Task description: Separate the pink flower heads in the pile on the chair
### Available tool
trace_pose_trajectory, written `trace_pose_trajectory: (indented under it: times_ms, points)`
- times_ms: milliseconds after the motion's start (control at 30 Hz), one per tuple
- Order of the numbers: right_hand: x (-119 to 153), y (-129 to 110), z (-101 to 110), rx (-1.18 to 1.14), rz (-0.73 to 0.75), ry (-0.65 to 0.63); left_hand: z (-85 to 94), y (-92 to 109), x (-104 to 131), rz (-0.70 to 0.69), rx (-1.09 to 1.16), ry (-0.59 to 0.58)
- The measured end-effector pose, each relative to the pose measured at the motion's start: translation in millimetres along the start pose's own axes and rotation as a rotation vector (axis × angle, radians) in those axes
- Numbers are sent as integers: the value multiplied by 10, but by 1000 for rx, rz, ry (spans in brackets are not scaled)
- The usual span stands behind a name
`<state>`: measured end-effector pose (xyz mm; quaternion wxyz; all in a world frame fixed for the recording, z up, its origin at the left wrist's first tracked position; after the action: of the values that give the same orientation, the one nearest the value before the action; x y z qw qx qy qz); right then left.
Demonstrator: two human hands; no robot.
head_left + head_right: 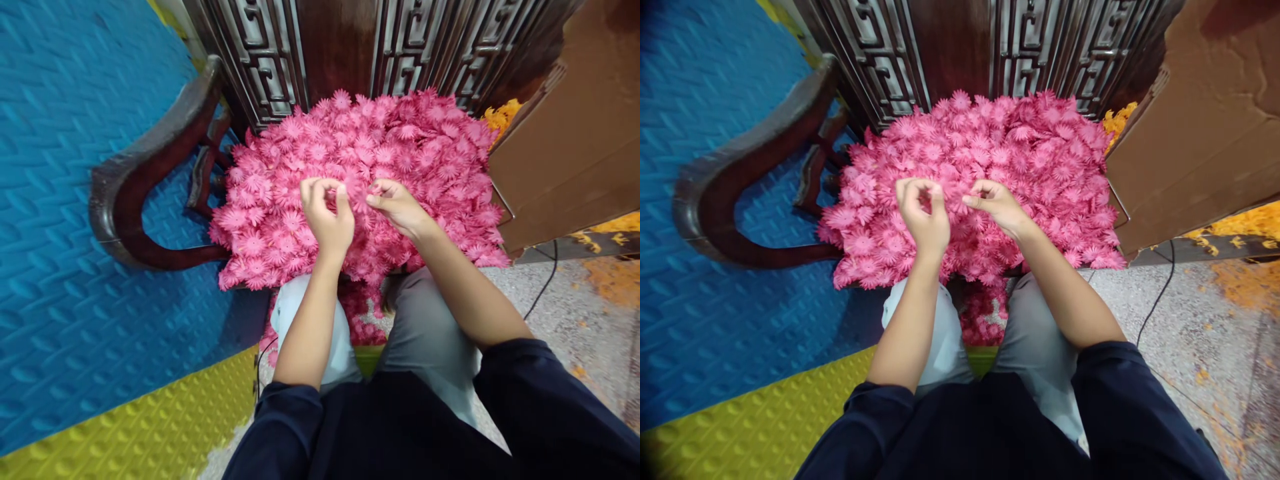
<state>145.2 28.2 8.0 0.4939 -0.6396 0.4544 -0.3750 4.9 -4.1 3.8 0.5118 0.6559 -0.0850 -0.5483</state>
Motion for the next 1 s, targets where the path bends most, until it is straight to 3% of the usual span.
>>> trace_pose_trajectory:
  times_ms: [167, 400, 533, 700, 833, 900, 933, 1000]
  points:
    - [-3, 5, 43, 10, -19, 74, 106, -134, -116, 76, -36, 140]
    - [-16, 29, 70, 55, -37, 138, 205, -49, -181, 108, -344, 324]
    - [-31, 67, 92, 102, -52, 205, 239, -82, -206, 191, -409, 302]
    - [-84, 100, 102, 179, 48, 266, 194, -92, -166, 176, -355, 241]
    - [-74, 78, -1, 319, 138, 44, 139, -65, -119, 134, -301, 197]
    - [-58, 38, 1, 475, 209, 2, 110, -66, -99, 119, -287, 173]
    - [-54, 13, 42, 545, 245, 50, 97, -71, -90, 118, -283, 163]
    - [-55, -36, 211, 626, 291, 266, 73, -88, -75, 123, -274, 147]
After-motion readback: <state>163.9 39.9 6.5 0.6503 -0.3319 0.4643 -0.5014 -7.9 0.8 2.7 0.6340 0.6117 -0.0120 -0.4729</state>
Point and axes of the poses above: each hand's wrist, its own x-axis away from the middle knuckle, its own z-axis out of the back of the hand, y = z × x, the point moved 1 cm from there along -x, towards the middle knuckle, and after that the axes turned 3 degrees about -z, right-handed, at the moved point
